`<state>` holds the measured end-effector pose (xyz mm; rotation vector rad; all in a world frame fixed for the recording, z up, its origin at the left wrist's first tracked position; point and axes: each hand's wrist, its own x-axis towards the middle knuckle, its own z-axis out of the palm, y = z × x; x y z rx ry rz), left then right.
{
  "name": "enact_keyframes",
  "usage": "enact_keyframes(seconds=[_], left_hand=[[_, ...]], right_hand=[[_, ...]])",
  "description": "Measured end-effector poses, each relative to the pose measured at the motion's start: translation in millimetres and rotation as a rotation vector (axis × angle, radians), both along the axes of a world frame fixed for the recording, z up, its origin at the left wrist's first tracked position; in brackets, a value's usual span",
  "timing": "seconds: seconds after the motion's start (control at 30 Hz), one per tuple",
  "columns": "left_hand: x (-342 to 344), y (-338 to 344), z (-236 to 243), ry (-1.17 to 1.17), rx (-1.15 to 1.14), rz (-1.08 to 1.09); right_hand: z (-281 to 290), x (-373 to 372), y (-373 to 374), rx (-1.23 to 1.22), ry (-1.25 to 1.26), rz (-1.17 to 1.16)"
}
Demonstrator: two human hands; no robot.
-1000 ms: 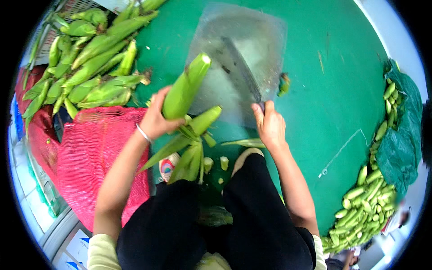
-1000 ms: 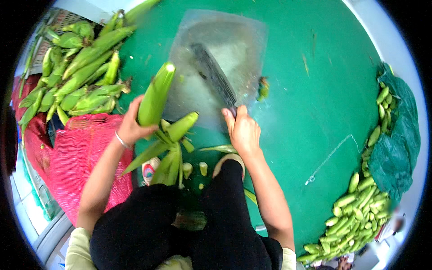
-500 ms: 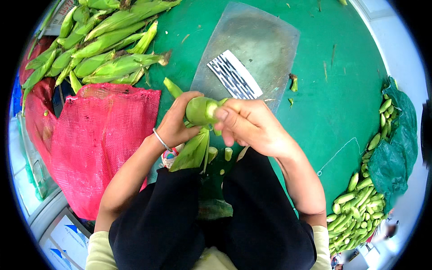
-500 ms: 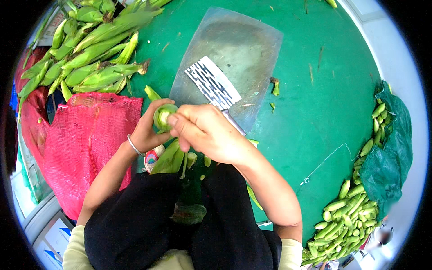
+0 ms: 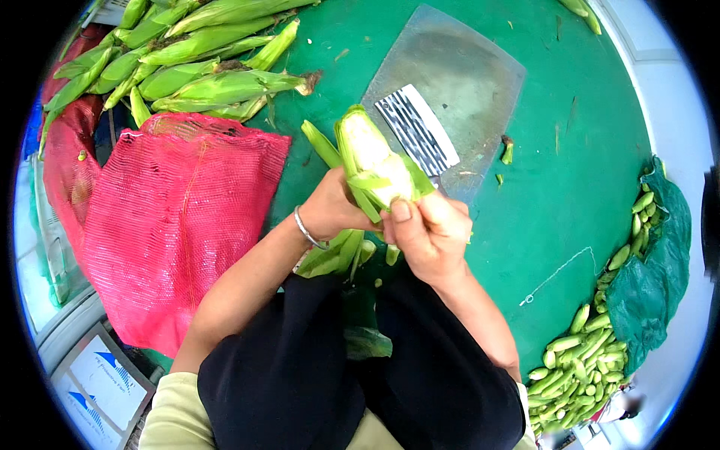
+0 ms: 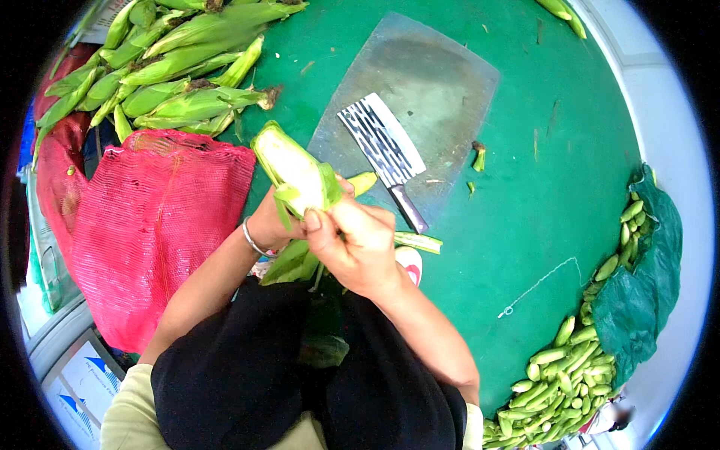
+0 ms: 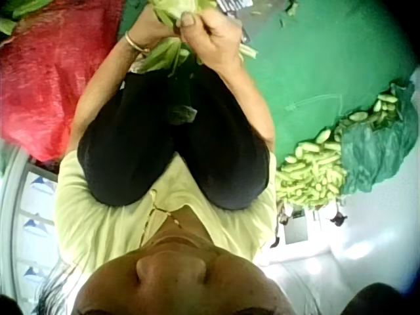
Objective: The person peels corn cobs by first using a cleaver to chop off the ends and then pulling back the husks by hand.
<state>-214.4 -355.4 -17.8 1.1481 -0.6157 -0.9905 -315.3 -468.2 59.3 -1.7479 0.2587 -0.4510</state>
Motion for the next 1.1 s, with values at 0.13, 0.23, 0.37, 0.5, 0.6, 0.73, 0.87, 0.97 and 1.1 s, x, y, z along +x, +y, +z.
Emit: enact_keyframes(seconds=[0.13, 0.23, 0.37, 0.5, 0.6, 0.73, 0.87, 0.97, 1.1], left_hand=[[2, 6, -2, 0.195, 0.024, -0.203], [22, 18, 41, 0.160, -0.004, -0.281], [28, 9, 83, -0.205, 0.143, -0.135], [20, 0, 53, -0.281, 0.181, 0.025], [15, -1, 41, -0.543, 0.041, 0.003], [4, -3, 36, -0.392, 0.068, 0.058], [13, -14, 20, -0.282, 0.135, 0.276], [15, -9, 6, 0.179, 0.249, 0.296], [15, -9, 0, 0.173, 0.237, 0.246]], right_hand=[[-4, -7, 0, 0.000, -0.004, 0.044], [12, -12, -2, 0.219, 0.106, -0.064], [-6, -21, 0, 0.331, 0.149, 0.002], [-13, -17, -6, 0.749, 0.335, 0.029], [-8, -14, -20, 0.957, 0.470, 0.076], [-12, -10, -18, 0.990, 0.433, 0.144], [-33, -19, 10, 0.563, 0.375, 0.099], [-42, -27, 18, 0.060, 0.257, 0.168], [-36, -31, 16, -0.210, 0.135, 0.247]])
